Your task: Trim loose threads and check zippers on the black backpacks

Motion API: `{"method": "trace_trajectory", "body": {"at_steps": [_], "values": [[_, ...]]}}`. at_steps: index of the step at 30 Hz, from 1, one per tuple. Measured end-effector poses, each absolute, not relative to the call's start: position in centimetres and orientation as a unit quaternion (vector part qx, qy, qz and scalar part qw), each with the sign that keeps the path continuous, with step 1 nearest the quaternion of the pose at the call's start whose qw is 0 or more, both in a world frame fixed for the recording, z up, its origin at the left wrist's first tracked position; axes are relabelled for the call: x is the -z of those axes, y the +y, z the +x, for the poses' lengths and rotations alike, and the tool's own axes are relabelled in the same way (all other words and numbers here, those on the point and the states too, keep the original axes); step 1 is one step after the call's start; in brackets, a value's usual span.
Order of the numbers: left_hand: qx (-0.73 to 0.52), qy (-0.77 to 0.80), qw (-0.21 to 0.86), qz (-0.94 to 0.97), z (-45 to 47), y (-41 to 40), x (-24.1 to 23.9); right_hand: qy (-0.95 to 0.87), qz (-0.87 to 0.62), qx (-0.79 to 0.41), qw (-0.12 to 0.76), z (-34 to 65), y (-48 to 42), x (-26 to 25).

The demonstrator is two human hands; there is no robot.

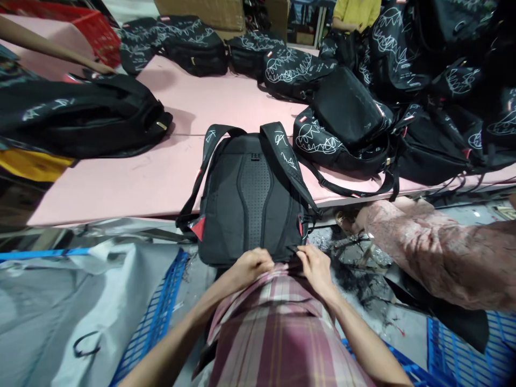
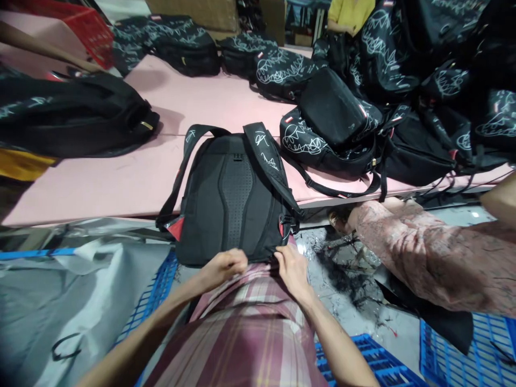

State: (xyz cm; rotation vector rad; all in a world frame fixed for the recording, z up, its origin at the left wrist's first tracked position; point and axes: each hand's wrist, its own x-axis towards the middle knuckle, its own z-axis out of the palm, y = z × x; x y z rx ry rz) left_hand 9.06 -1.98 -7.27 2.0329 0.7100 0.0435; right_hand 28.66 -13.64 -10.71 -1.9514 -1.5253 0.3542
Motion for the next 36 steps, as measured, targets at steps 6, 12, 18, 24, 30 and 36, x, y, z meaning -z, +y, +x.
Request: {"method": "trace_trajectory", "body": {"at_steps": [6, 12, 18, 24, 30, 36], "values": [[-0.076, 0.386, 0.200, 0.897, 7.2, -2.2, 8.3, -0.432, -0.800, -0.231, 0.346, 28.1, -15.0, 12.1], [-0.088, 0.370, 0.083, 0.921, 6.7, -1.9, 10.8, -0.491, -0.801, -0.160, 0.303, 24.9, -14.9, 14.7], [-0.108, 0.346, 0.126, 0.924, 3.3, -0.4, 10.6, -0.534, -0.773, -0.107, 0.325, 26.7, -15.9, 15.5], [-0.078, 0.321, 0.135, 0.934, 7.4, 1.5, 8.5, -0.514, -0.779, -0.015, 0.359, 28.7, -15.0, 13.9], [-0.063, 0.256, 0.163, 0.951, 11.5, 1.8, 8.2, -0.485, -0.808, 0.000, 0.334, 31.6, -14.8, 12.7], [-0.077, 0.253, 0.243, 0.933, 12.1, 1.3, 9.0, -0.403, -0.853, -0.055, 0.327, 31.7, -14.4, 13.1]]}}
